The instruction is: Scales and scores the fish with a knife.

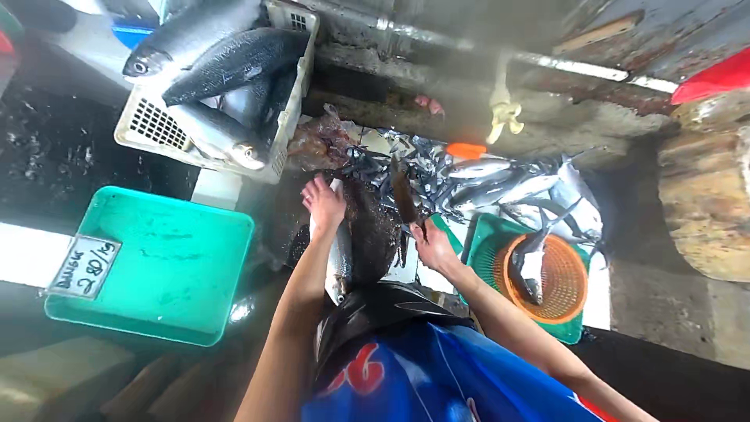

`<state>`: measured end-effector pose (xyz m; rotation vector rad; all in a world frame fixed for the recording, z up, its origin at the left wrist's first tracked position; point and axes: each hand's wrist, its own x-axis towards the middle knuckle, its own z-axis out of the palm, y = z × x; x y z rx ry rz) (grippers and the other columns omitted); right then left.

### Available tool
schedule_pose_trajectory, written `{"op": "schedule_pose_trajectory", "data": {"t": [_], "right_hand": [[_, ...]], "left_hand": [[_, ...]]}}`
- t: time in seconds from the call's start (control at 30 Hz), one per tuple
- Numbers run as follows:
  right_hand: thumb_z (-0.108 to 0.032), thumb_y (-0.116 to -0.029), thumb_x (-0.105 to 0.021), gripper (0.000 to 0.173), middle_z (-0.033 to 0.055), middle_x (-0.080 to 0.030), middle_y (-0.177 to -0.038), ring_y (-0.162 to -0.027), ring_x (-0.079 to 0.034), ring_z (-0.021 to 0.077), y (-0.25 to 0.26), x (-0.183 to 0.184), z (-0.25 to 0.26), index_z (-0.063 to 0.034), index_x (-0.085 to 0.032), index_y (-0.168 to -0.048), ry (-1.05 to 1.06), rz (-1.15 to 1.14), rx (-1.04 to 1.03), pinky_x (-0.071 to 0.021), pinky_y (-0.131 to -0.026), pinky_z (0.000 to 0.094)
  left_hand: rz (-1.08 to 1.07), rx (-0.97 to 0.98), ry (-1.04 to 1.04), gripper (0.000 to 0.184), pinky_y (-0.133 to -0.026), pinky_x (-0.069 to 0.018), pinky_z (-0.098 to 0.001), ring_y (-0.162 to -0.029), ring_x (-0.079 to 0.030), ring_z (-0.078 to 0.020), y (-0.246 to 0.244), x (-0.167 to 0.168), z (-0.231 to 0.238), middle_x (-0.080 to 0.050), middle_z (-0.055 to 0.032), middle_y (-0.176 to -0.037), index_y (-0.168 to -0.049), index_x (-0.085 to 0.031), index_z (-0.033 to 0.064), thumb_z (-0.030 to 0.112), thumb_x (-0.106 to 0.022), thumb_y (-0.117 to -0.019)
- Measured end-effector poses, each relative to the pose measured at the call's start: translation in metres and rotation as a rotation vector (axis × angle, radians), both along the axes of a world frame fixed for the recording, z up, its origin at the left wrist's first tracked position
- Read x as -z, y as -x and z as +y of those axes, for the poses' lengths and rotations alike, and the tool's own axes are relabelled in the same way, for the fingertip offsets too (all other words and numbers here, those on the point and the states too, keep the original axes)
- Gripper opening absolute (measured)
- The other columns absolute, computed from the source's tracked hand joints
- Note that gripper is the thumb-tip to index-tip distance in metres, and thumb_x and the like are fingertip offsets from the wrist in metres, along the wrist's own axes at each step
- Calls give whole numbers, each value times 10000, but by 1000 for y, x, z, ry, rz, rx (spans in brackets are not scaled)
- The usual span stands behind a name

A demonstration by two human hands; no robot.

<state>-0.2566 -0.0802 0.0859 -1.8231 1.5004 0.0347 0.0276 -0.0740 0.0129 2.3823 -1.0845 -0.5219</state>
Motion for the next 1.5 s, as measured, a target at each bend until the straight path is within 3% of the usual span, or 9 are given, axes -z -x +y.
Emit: {"op": "schedule_pose_trajectory", "data": {"t": [0.1, 0.3, 0.63, 0.8, 1.0, 1.1, 1.2, 1.33, 1.5], "right_hand": [[-437, -1106, -376, 505, 214, -693, -1037, -999, -703, 365, -22, -16, 9, -20, -534, -1343, -94, 94, -175, -560, -899, 558], [-476, -1100, -361, 499, 174, -695, -955, -899, -725, 364, -77, -16, 15, -74, -488, -1366, -134, 203, -342, -596, -764, 562], [-414, -1095, -403, 456, 181, -691, -1040, -976, -719, 377, -117, -8, 5, -54, -493, -1360, -181, 286, -444, -600, -773, 557], [-448, -1082, -408, 497, 202, -705, -971, -882, -729, 419, -114, 55, 29, -76, -431, -1410, -111, 207, -325, -593, -697, 613], [-455, -1094, -385, 522, 226, -699, -1088, -999, -713, 437, -98, 43, 23, -71, -436, -1446, -187, 193, -330, -581, -798, 639], [-483, -1077, -413, 577, 232, -696, -1145, -1054, -698, 413, -61, 62, 36, -43, -501, -1440, -182, 56, -266, -566, -886, 629], [-479, -1097, -360, 581, 226, -702, -1109, -1045, -704, 378, -25, 45, 41, -25, -499, -1432, -135, -155, -60, -559, -924, 585], [-445, -1102, -398, 512, 192, -706, -990, -937, -719, 327, 1, 21, 31, -25, -523, -1368, -90, -285, 138, -582, -862, 540], [-368, -1050, -562, 400, 122, -711, -905, -791, -713, 238, 34, 23, 33, -54, -597, -1296, 93, -423, 204, -612, -761, 484]], "left_hand": [[-27, -83, -119, 691, -1056, -383, -715, -1401, -392, -528, 3, 16, 48, -420, -337, -1495, -1503, -399, -14, 502, -428, -1045], [-80, -50, -248, 642, -1041, -422, -680, -1388, -426, -500, 7, 30, 70, -463, -311, -1462, -1411, -485, -14, 491, -260, -1085], [-66, -59, -226, 594, -994, -450, -660, -1348, -463, -474, 4, 24, 69, -486, -284, -1431, -1385, -496, 12, 456, -249, -1078], [-99, -52, -224, 591, -988, -467, -630, -1327, -488, -434, 0, 30, 70, -511, -252, -1392, -1368, -492, 31, 481, -248, -1073], [-98, -42, -237, 622, -1024, -446, -640, -1356, -466, -449, -4, 32, 71, -494, -266, -1432, -1401, -481, 17, 498, -259, -1075], [-107, -4, -209, 576, -1097, -430, -614, -1352, -494, -453, -13, 24, 74, -544, -272, -1423, -1399, -570, 42, 480, -440, -1049], [-233, 73, -121, 561, -1171, -316, -607, -1399, -435, -465, -13, 12, 43, -546, -267, -1432, -1357, -633, 43, 476, -449, -1051], [-331, 331, -361, 782, -1169, -272, -667, -1478, -285, -532, 29, 8, -8, -322, -372, -1565, -1531, -328, -97, 458, -522, -1015], [-196, 417, -323, 800, -1041, -486, -626, -1382, -437, -531, 71, -8, -16, -299, -371, -1564, -1563, -235, -58, 188, -671, -939]]}}
